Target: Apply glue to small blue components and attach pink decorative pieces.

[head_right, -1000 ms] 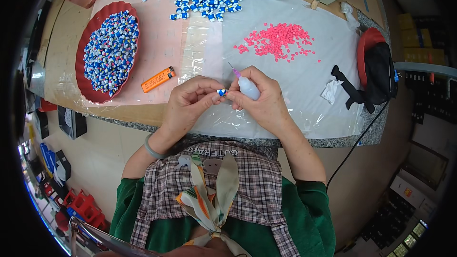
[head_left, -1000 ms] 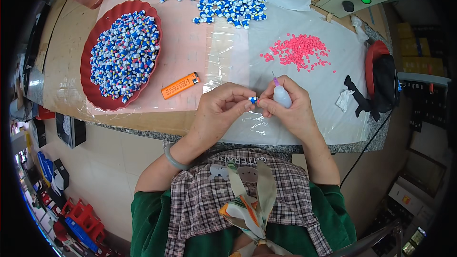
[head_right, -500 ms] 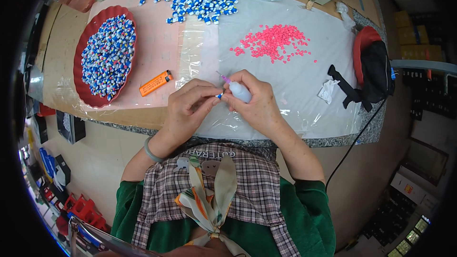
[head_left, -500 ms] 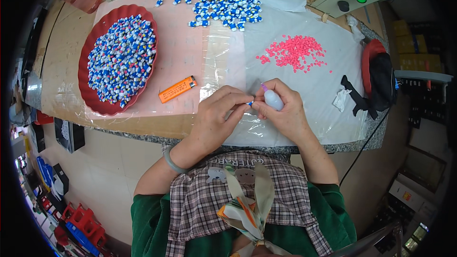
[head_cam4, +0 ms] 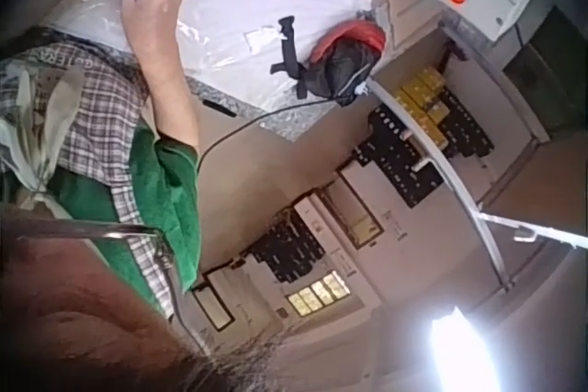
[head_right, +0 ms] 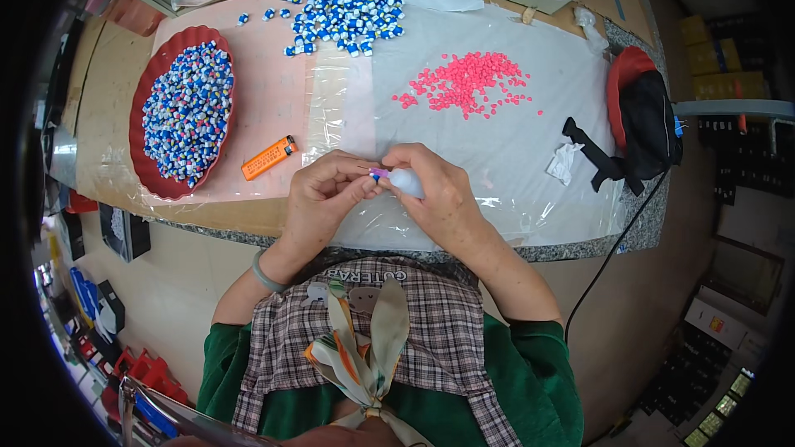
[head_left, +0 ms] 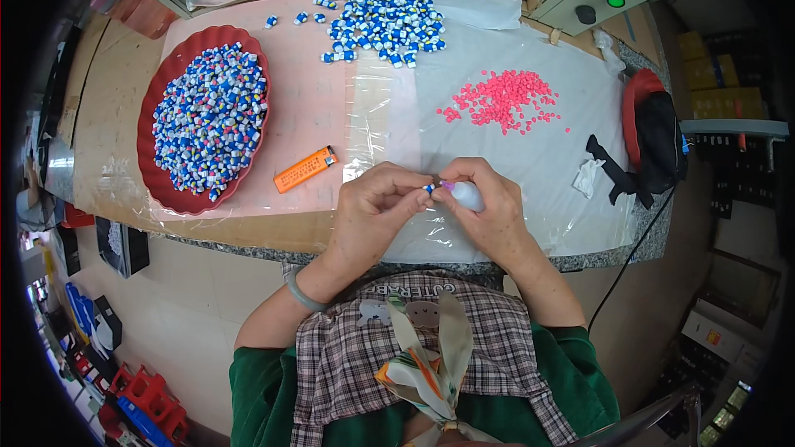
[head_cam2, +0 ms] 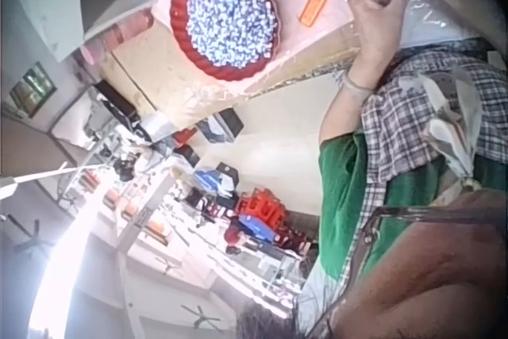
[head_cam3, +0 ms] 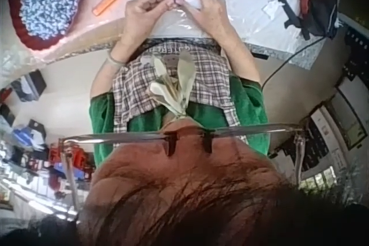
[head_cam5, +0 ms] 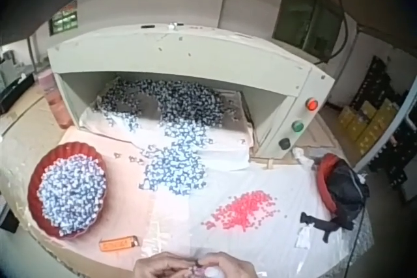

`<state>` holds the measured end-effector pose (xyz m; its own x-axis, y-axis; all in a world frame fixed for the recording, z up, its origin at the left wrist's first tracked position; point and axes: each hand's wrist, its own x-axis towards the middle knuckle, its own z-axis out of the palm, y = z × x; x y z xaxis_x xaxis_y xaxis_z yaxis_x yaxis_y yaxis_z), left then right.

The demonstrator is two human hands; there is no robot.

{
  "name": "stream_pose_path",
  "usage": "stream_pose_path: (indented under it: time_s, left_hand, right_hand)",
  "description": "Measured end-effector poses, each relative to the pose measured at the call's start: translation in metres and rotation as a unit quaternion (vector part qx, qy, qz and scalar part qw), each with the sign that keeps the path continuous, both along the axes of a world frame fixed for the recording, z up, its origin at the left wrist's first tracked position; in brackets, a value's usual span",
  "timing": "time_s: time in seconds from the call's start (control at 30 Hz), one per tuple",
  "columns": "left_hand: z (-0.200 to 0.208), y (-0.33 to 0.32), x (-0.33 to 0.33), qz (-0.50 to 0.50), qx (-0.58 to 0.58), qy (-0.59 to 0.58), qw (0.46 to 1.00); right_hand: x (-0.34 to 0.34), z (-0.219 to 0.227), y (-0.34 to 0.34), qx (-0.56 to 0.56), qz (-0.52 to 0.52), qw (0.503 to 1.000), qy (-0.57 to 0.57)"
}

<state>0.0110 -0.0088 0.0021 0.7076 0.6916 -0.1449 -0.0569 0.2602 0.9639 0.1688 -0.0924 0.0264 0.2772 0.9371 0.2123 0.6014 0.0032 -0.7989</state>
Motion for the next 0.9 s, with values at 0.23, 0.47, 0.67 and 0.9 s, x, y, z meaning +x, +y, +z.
stream_pose_path:
  time_s: [0.23,0.47,0.67,0.9]
  left_hand:
    - [0.01,0.018,0.009,-0.022,-0.148,-0.016,0.989]
    - [0.002,0.094,0.042,0.017,0.067,0.009,0.998]
    - [0.004,0.125,0.075,0.07,0.553,0.165,0.814]
    - [-0.002,0.121,0.078,0.004,0.675,0.189,0.713]
  right_hand:
    - [0.009,-0.006,0.001,-0.032,-0.019,0.967,0.252]
    - [0.02,-0.006,-0.003,-0.032,-0.055,0.947,0.316]
    - [0.024,-0.008,-0.008,-0.04,-0.048,0.968,0.244]
    - [0.03,-0.013,-0.011,-0.015,-0.045,0.981,0.19]
